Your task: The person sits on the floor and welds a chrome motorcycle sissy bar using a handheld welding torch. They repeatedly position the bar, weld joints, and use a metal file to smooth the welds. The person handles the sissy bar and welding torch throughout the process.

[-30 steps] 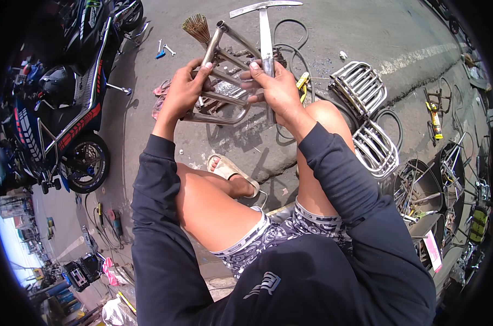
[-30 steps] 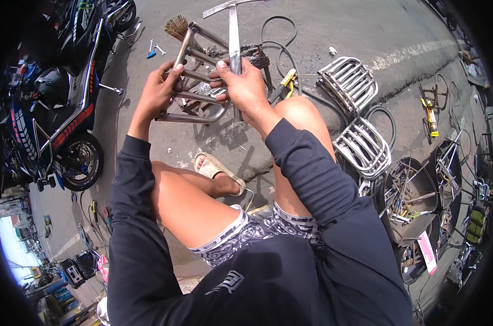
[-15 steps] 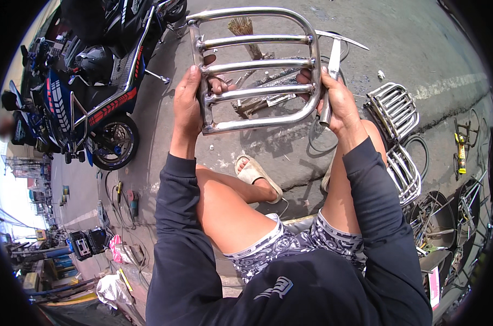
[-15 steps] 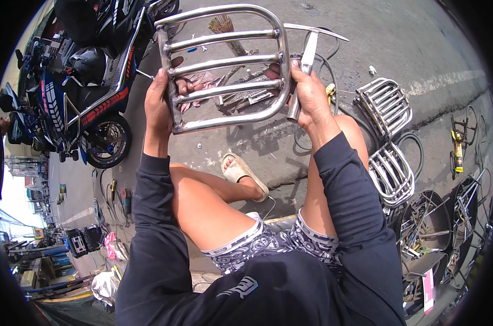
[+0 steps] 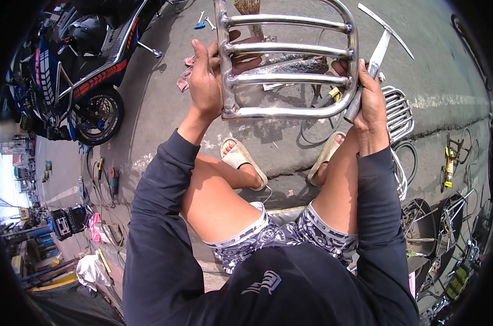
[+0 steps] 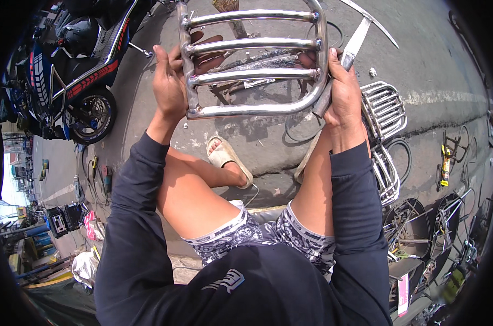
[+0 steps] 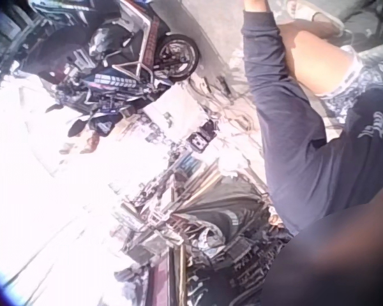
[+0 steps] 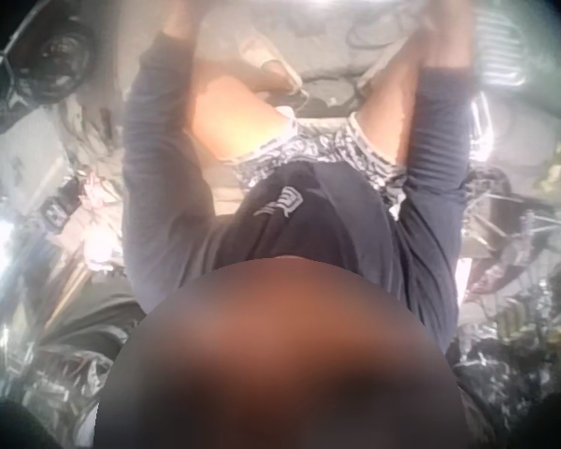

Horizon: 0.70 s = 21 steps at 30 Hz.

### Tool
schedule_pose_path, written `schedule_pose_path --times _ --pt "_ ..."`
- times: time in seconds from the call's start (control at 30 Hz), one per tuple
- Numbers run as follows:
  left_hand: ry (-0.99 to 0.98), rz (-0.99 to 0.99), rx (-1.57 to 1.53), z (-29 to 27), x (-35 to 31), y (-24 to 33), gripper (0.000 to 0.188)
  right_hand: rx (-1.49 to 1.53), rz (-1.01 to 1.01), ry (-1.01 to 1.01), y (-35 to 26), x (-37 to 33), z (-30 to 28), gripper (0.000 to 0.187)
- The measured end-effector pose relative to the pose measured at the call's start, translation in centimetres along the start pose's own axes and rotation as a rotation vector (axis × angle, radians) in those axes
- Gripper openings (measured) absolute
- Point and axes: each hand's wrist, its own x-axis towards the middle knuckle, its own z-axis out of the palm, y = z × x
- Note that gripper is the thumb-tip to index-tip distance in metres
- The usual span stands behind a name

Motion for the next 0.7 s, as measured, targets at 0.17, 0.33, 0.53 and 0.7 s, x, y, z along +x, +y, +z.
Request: schedule_pose_path --times 0.17,0.33,0.53,0.7 --pt "-0.043 -0.009 0.005 0.2 0.2 -0.2 0.091 -0.011 0.039 -0.015 -0.5 -0.2 -0.5 0.034" --pt "-0.049 0.016 0.080 0.4 0.2 -0.2 0.084 -0.006 0.017 -0.089 -0.6 0.0 -0.8 0.034" --pt "0.026 0.137 0.334 0.7 0.3 0.8 0.042 -0.019 -0.056 -0.044 -0.1 0.2 -0.8 0.028" --pt "0.052 0.188 0.452 -0.5 1.3 2.6 0.038 -0.429 -0.268 0.165 -4.8 0.2 0.5 0.044"
